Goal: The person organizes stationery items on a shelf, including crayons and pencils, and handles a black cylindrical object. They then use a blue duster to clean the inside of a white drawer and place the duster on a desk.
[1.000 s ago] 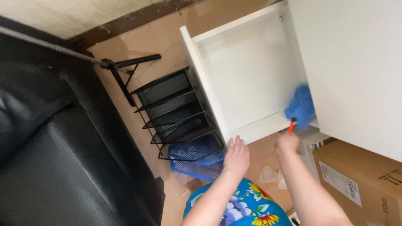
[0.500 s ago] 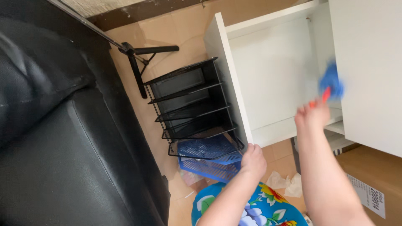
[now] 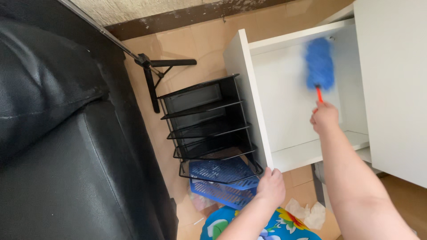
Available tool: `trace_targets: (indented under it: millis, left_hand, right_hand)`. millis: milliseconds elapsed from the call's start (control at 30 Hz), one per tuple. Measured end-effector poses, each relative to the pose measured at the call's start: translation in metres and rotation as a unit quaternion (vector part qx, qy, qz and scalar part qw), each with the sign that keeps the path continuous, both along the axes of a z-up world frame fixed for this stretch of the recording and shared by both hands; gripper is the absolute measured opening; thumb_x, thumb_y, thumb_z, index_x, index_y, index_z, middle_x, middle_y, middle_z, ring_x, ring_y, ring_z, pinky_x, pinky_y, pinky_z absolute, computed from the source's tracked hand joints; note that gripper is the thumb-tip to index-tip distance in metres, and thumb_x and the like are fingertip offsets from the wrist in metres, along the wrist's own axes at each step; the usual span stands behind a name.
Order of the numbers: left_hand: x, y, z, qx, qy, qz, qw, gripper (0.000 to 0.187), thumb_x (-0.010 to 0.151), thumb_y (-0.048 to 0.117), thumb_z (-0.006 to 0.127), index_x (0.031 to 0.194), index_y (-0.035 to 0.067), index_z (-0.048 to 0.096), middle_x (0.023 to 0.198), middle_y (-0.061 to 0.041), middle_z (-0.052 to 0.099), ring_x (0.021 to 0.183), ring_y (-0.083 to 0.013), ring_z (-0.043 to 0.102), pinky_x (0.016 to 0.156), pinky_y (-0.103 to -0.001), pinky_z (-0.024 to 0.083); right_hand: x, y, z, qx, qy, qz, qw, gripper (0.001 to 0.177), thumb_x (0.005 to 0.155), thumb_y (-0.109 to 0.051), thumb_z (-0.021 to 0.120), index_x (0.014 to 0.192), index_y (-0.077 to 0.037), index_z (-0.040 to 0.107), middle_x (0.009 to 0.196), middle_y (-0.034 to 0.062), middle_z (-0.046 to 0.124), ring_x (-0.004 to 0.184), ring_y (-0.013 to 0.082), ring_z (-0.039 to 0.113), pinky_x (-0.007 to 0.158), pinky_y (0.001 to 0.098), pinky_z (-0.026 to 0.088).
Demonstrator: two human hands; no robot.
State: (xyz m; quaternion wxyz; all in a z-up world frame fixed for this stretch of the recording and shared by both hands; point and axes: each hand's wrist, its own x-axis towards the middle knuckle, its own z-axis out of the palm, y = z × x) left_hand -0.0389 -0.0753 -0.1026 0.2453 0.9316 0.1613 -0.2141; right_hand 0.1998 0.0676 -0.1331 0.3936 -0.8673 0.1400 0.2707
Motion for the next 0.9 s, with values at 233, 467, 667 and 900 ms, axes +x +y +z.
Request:
trace_targets:
  millis: [233,467,667,900]
  left_hand:
    - [0.003,0.005,-0.003,-0.008,0.007,0.013,1.000,0.039,0.092,0.022,0.035,0.120,0.013,0.060,0.112,-0.004,0.056,0.104,-0.0228,0.040,0.087,-0.047,0.029]
    - [-0.001,0.000,-0.002,0.000,-0.018,0.049,0.999,0.042,0.089,0.023,0.033,0.123,0.013,0.056,0.113,-0.006,0.053,0.108,-0.0232,0.038,0.090,-0.050,0.026]
    - [0.003,-0.003,-0.006,0.000,-0.007,0.055,0.998,0.044,0.089,0.023,0.034,0.127,0.012,0.053,0.123,-0.010,0.048,0.117,-0.0257,0.034,0.094,-0.055,0.025]
    - [0.003,-0.007,-0.006,0.013,-0.012,0.055,0.998,0.040,0.090,0.024,0.036,0.123,0.014,0.057,0.118,-0.007,0.052,0.112,-0.0248,0.036,0.095,-0.054,0.024]
  right_hand:
    - [0.011,-0.087,0.066,-0.179,-0.304,0.626,0.695,0.036,0.099,-0.023,0.038,0.127,-0.012,0.056,0.100,0.0107,0.063,0.088,0.0355,0.058,0.076,0.0438,0.046]
    - [0.095,-0.014,0.021,-0.342,-0.402,0.449,0.721,0.021,0.098,-0.016,0.044,0.087,-0.005,0.059,0.081,0.0158,0.063,0.070,0.0378,0.062,0.059,0.0424,0.045]
    - [0.067,0.040,0.030,-0.368,-0.271,0.690,0.561,0.031,0.097,-0.025,0.031,0.100,-0.007,0.056,0.084,0.0213,0.067,0.074,0.0445,0.062,0.063,0.0490,0.048]
    - [0.083,-0.068,0.172,-0.342,-0.348,0.606,0.628,0.033,0.104,-0.032,0.043,0.127,-0.020,0.064,0.090,0.0123,0.072,0.080,0.0347,0.066,0.067,0.0384,0.050]
